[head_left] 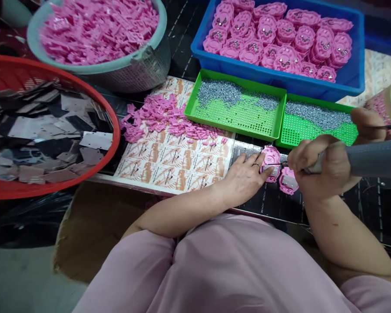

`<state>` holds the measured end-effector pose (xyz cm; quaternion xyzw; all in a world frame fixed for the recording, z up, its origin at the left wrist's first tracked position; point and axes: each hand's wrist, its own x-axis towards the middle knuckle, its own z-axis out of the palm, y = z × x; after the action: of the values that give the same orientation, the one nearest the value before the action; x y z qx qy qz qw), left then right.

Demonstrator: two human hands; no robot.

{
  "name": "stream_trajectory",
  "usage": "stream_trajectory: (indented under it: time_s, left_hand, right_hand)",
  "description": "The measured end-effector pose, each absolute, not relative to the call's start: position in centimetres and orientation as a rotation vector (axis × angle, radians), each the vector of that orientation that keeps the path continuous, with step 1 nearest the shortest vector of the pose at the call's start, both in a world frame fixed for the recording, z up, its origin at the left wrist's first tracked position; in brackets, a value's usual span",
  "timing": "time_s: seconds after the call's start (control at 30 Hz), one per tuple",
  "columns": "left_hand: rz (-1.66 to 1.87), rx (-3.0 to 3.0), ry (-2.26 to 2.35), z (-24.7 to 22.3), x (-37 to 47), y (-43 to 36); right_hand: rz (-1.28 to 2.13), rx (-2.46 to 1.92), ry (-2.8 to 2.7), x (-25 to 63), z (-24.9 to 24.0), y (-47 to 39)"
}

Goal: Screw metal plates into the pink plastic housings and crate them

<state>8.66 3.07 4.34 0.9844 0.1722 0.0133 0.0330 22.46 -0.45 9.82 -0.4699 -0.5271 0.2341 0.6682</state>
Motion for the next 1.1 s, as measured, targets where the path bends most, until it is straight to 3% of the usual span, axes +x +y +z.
stream_trajectory:
  time_s: [0.1,0.9,1.1]
  left_hand:
    - [0.115,3.03,0.533,4.2,8.7,3.0]
    - [0.132,2.978,0.559,4.4,9.1,3.2]
    - [0.044,3.016,0.565,4.6,8.9,3.4]
  right_hand:
    - [0.553,-0.931,-1.159,21.8,9.5,0.0]
    - [0.694,-1.106,-1.256,21.9,7.5,0.2]
    - [0.525,-1.034,-1.12,25.5,11.0,-1.3]
